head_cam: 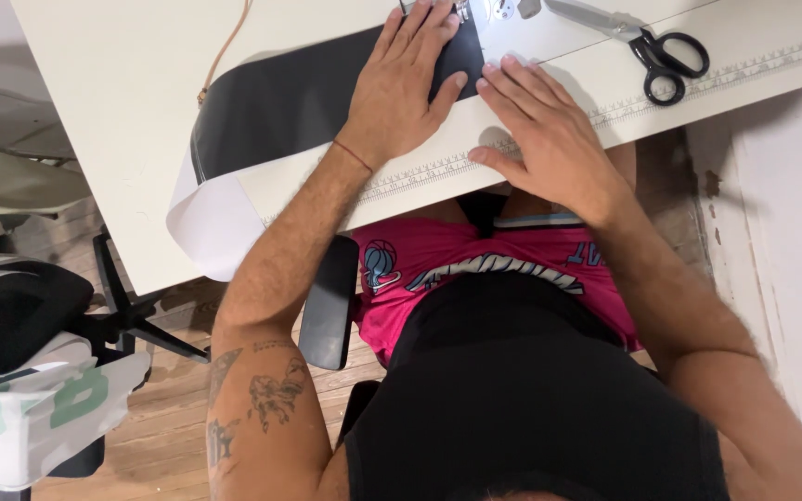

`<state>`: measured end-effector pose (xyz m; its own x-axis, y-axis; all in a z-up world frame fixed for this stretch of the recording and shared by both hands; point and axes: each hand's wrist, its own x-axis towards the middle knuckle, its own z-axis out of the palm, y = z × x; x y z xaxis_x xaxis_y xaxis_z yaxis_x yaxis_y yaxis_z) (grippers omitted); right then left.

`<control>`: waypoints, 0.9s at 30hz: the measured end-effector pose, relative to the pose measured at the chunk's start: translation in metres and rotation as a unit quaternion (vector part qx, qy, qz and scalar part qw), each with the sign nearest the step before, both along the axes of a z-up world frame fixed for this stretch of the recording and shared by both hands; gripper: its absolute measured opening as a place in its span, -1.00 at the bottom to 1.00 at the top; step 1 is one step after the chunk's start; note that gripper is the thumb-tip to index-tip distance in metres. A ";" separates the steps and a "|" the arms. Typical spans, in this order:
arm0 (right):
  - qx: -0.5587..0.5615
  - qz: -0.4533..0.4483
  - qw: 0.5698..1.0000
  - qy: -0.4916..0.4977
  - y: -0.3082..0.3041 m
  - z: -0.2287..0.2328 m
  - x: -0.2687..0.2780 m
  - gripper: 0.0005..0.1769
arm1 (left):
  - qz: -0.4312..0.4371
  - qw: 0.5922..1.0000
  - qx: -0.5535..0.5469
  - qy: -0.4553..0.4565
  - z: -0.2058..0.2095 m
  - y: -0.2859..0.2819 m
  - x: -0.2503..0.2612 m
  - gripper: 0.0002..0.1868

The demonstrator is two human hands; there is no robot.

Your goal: Aligning and cutting strips of leather material using scissors at a sewing station.

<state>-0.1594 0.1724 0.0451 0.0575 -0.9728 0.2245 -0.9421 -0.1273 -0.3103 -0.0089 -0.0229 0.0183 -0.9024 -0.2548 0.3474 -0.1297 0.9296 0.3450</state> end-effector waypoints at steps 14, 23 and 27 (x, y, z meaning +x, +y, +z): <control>-0.050 -0.013 0.996 0.071 -0.011 -0.004 -0.003 -0.28 | 0.005 1.000 -0.002 0.025 -0.001 -0.013 -0.009 -0.55; -0.074 -0.012 0.995 0.072 -0.016 -0.004 -0.006 -0.33 | 0.038 0.999 -0.029 -0.001 -0.012 -0.025 -0.014 -0.47; -0.050 -0.012 0.998 0.033 -0.010 -0.002 -0.009 -0.31 | 0.046 0.998 -0.041 0.012 -0.015 -0.029 -0.017 -0.47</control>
